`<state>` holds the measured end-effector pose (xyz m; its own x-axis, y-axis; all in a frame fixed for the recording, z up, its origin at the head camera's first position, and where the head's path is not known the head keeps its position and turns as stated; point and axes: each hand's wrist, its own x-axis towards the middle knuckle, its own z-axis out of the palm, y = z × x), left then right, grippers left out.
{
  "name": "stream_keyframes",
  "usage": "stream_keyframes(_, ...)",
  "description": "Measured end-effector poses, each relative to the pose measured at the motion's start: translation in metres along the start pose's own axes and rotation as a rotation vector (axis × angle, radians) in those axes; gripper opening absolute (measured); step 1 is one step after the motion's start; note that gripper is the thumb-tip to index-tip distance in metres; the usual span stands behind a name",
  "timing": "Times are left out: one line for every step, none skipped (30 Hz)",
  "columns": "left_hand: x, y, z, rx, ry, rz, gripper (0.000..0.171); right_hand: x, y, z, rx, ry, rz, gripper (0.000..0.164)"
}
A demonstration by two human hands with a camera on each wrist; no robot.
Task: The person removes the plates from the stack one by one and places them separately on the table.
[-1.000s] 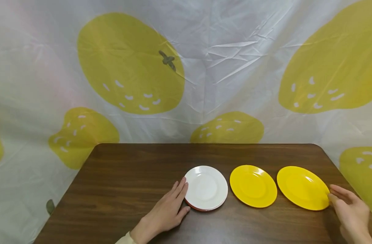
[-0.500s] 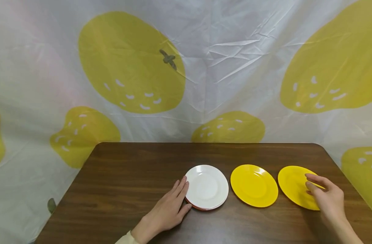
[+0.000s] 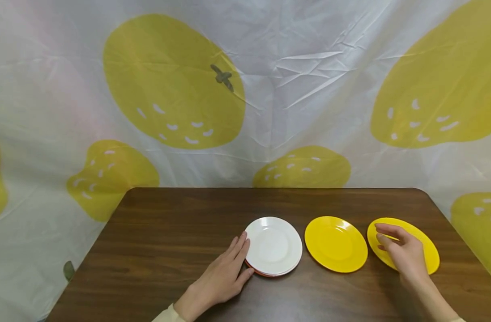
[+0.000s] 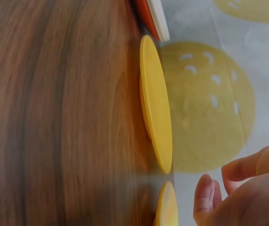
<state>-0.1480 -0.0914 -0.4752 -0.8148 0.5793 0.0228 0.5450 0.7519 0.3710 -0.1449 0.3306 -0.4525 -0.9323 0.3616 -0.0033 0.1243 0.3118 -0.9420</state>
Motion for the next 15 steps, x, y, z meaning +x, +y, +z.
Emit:
stream_keyframes(0.000, 0.000, 0.000, 0.003, 0.001, 0.000, 0.069, 0.000, -0.002, 0.003, -0.013, -0.007, -0.006, 0.027)
stream_keyframes(0.000, 0.000, 0.000, 0.005, 0.002, 0.001, 0.069, -0.001, -0.003, 0.007, -0.033, -0.012, -0.018, 0.031)
stream_keyframes(-0.001, -0.001, 0.000, 0.006, 0.002, 0.001, 0.069, -0.001, -0.005, 0.010, -0.048, -0.020, -0.026, 0.035)
stream_keyframes(-0.001, -0.001, -0.001, 0.005, 0.002, 0.001, 0.069, -0.002, -0.006, 0.014, -0.061, -0.026, -0.040, 0.037)
stream_keyframes(-0.001, -0.001, -0.001, 0.005, 0.002, 0.002, 0.069, -0.002, -0.008, 0.017, -0.069, -0.033, -0.049, 0.038)
stream_keyframes(-0.001, -0.001, -0.001, 0.005, 0.002, 0.002, 0.069, -0.003, -0.009, 0.020, -0.073, -0.038, -0.060, 0.038)
stream_keyframes(-0.002, -0.001, -0.001, 0.005, 0.004, 0.004, 0.069, -0.003, -0.011, 0.023, -0.078, -0.045, -0.070, 0.037)
stream_keyframes(-0.002, -0.001, -0.001, 0.004, 0.004, 0.005, 0.069, -0.003, -0.012, 0.026, -0.080, -0.051, -0.087, 0.036)
stream_keyframes(-0.002, -0.001, -0.001, 0.001, 0.003, 0.003, 0.069, -0.003, -0.014, 0.029, -0.080, -0.058, -0.099, 0.036)
stream_keyframes(-0.002, -0.001, 0.000, 0.001, 0.005, 0.005, 0.069, -0.003, -0.015, 0.031, -0.086, -0.061, -0.113, 0.034)
stream_keyframes(-0.002, -0.001, 0.000, -0.001, 0.005, 0.006, 0.069, -0.003, -0.017, 0.034, -0.092, -0.066, -0.117, 0.034)
stream_keyframes(-0.002, -0.001, 0.000, -0.001, 0.007, 0.007, 0.069, -0.003, -0.018, 0.036, -0.104, -0.070, -0.128, 0.033)
stream_keyframes(-0.002, -0.001, 0.000, -0.001, 0.008, 0.008, 0.069, -0.004, -0.019, 0.039, -0.114, -0.074, -0.141, 0.032)
stream_keyframes(-0.003, -0.001, 0.000, 0.000, 0.009, 0.009, 0.069, -0.004, -0.020, 0.041, -0.123, -0.078, -0.154, 0.032)
stream_keyframes(-0.003, -0.001, 0.000, 0.001, 0.010, 0.009, 0.069, -0.004, -0.021, 0.044, -0.132, -0.082, -0.161, 0.031)
